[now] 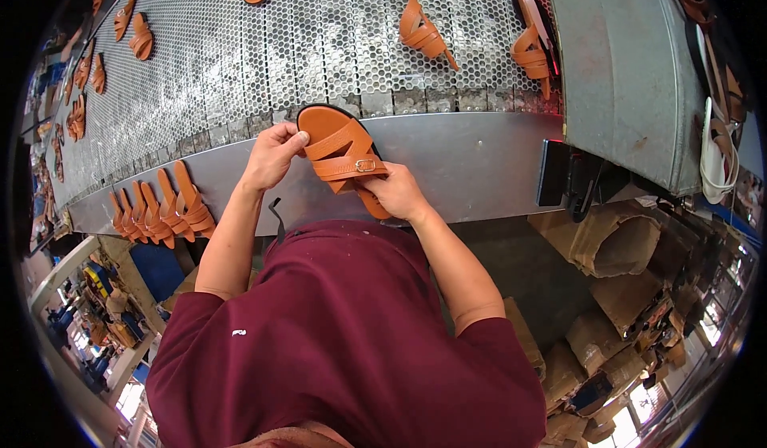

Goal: Manually assemble and inspect sandals on a factory production line.

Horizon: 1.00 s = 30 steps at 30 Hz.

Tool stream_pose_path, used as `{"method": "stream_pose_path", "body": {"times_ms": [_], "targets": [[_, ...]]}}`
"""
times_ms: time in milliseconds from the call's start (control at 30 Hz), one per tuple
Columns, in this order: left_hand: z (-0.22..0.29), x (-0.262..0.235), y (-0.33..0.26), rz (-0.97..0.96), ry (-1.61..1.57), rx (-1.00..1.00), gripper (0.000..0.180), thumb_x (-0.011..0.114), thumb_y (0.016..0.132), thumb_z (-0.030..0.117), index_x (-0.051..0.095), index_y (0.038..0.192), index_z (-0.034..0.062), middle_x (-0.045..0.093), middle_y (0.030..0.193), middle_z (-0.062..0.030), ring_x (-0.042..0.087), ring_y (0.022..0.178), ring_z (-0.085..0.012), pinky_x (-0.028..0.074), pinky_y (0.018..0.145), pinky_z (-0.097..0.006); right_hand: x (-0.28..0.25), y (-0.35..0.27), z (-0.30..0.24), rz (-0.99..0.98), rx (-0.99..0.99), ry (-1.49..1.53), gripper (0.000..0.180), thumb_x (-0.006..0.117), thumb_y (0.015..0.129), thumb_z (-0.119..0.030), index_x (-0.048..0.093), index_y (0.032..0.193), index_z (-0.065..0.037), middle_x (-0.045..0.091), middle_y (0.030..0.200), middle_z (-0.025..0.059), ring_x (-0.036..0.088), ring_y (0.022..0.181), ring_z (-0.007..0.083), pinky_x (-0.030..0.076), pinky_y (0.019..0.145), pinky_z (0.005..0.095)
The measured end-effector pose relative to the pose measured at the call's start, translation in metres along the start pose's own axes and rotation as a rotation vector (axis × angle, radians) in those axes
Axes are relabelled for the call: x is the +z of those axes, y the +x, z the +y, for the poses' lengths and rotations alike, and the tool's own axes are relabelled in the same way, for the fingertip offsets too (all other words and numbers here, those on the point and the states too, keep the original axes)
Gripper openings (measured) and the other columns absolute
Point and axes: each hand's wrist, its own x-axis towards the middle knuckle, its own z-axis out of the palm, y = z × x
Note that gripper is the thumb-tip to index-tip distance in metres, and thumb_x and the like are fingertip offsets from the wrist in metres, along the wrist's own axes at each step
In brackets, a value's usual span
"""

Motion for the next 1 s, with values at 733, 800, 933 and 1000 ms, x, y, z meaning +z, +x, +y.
{"method": "stream_pose_path", "body": {"times_ms": [733, 800, 933, 1000], "targets": [[0.053, 0.043, 0.008, -0.167, 0.497, -0.136, 0.024, 0.063, 0.09, 0.02, 0.068, 0.096, -0.0023, 0.069, 0.084, -0.0065, 0.062, 0.076, -0.0108, 0.051, 0.07, -0.028, -0.03, -0.009, -0.019, -0.126, 0.035, -0.46, 0.03, 0.07, 0.086, -0.027, 0.069, 0.103, -0.003, 0.072, 0.093, 0.0122, 0.066, 0.083, 0.0159, 0.05, 0.079, 0.0316], [0.034, 0.037, 0.009, -0.084, 0.509, 0.002, 0.023, 0.064, 0.09, 0.019, 0.068, 0.096, -0.0029, 0.068, 0.084, -0.0053, 0.061, 0.077, -0.0088, 0.051, 0.07, -0.027, -0.039, -0.005, -0.021, -0.13, 0.084, -0.513, 0.033, 0.071, 0.084, -0.03, 0.069, 0.101, -0.002, 0.072, 0.092, 0.0129, 0.066, 0.082, 0.0182, 0.05, 0.079, 0.0324], [0.01, 0.033, 0.015, 0.023, 0.364, -0.101, 0.023, 0.061, 0.092, 0.019, 0.068, 0.1, -0.0021, 0.068, 0.084, -0.0042, 0.06, 0.077, -0.0088, 0.05, 0.071, -0.025, -0.061, -0.01, -0.023, -0.038, 0.086, -0.556, 0.04, 0.073, 0.08, -0.037, 0.069, 0.099, -0.002, 0.071, 0.091, 0.0146, 0.067, 0.083, 0.023, 0.051, 0.077, 0.0345], [-0.017, 0.028, 0.017, 0.043, 0.276, -0.092, 0.024, 0.061, 0.093, 0.018, 0.067, 0.104, -0.0024, 0.067, 0.085, -0.0036, 0.06, 0.077, -0.0093, 0.05, 0.071, -0.025, -0.076, -0.015, -0.019, 0.095, 0.153, -0.62, 0.043, 0.073, 0.079, -0.039, 0.069, 0.098, -0.001, 0.071, 0.089, 0.0157, 0.067, 0.085, 0.025, 0.052, 0.077, 0.0359]]}}
